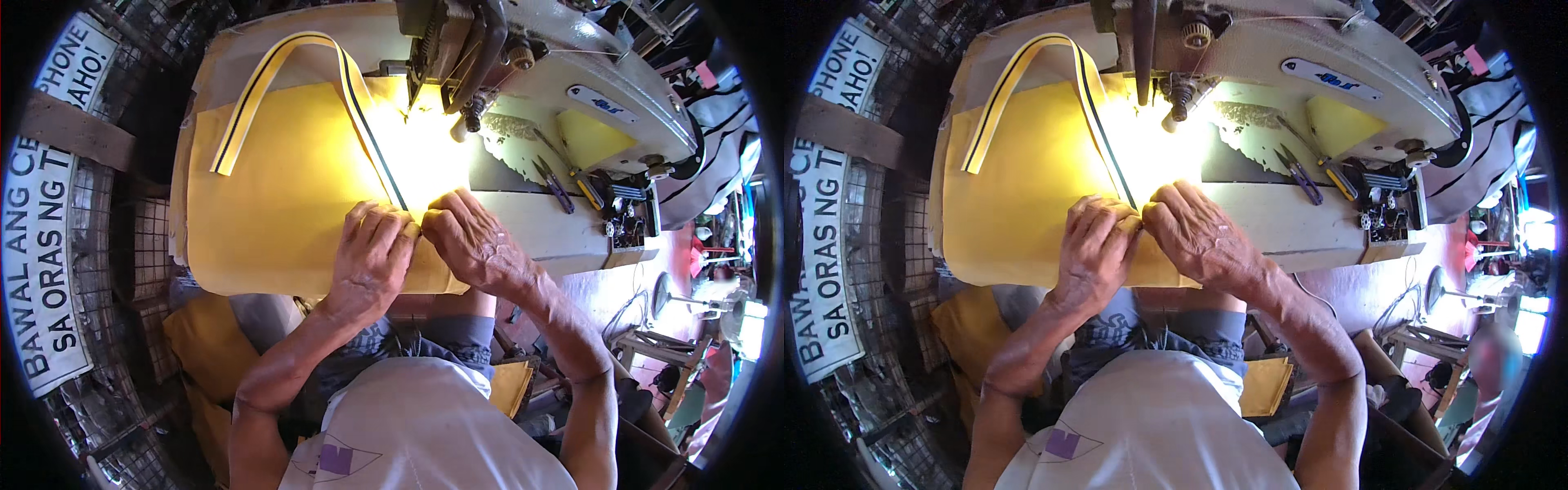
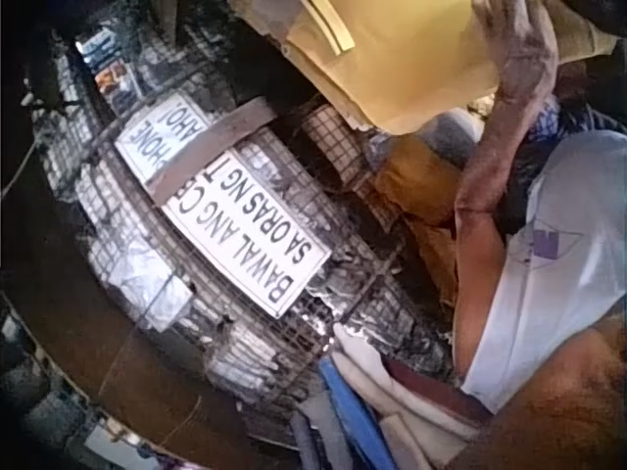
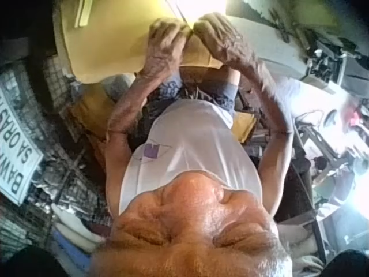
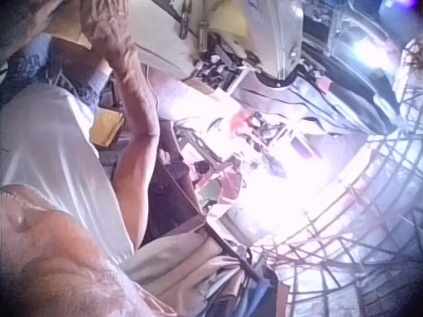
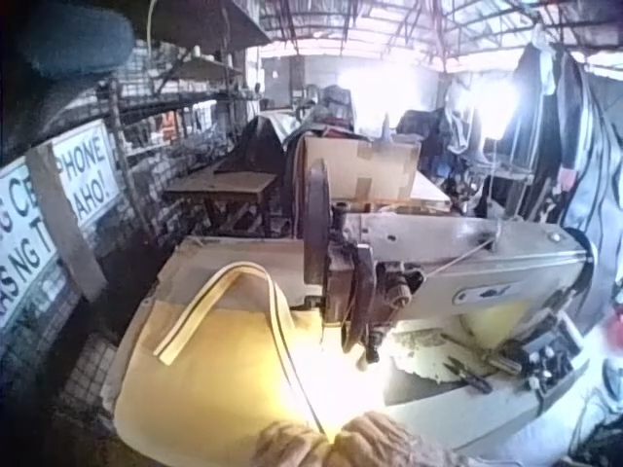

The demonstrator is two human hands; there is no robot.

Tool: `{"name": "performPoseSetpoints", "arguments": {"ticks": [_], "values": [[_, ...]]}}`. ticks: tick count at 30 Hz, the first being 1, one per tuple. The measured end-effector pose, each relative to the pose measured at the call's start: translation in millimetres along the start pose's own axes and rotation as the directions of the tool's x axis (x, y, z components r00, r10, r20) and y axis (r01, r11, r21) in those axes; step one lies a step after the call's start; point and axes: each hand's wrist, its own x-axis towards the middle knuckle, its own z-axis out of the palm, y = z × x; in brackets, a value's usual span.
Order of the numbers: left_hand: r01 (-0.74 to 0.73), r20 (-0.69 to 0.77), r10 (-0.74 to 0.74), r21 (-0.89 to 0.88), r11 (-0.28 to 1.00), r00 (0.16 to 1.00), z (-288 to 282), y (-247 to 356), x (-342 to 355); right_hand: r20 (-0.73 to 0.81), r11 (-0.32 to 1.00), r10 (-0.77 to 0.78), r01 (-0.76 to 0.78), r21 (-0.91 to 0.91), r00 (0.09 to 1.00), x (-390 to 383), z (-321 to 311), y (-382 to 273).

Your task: Sewing and assembling components of a yellow leather tote bag using an industrial sewing machine.

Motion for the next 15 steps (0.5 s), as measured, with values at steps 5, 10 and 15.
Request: {"name": "performPoseSetpoints", "arguments": {"ticks": [5, 10, 15], "values": [[0.318, 0.077, -0.326, -0.513, 0.797, 0.942, -44.6, 10.3, 8.9, -0.189, 0.888, 0.208, -0.103, 0.449, 0.96, 6.8, -11.4, -40.0], [0.359, 0.128, -0.431, -0.781, 0.511, 0.893, -50.3, 7.5, 0.0, -0.196, 0.778, 0.43, -0.252, 0.576, 0.881, 13.4, 0.4, -63.0], [0.344, 0.085, -0.471, -0.797, 0.497, 0.878, -43.6, 17.1, -2.3, -0.257, 0.757, 0.53, -0.315, 0.572, 0.808, 14.0, 10.7, -75.7]]}}
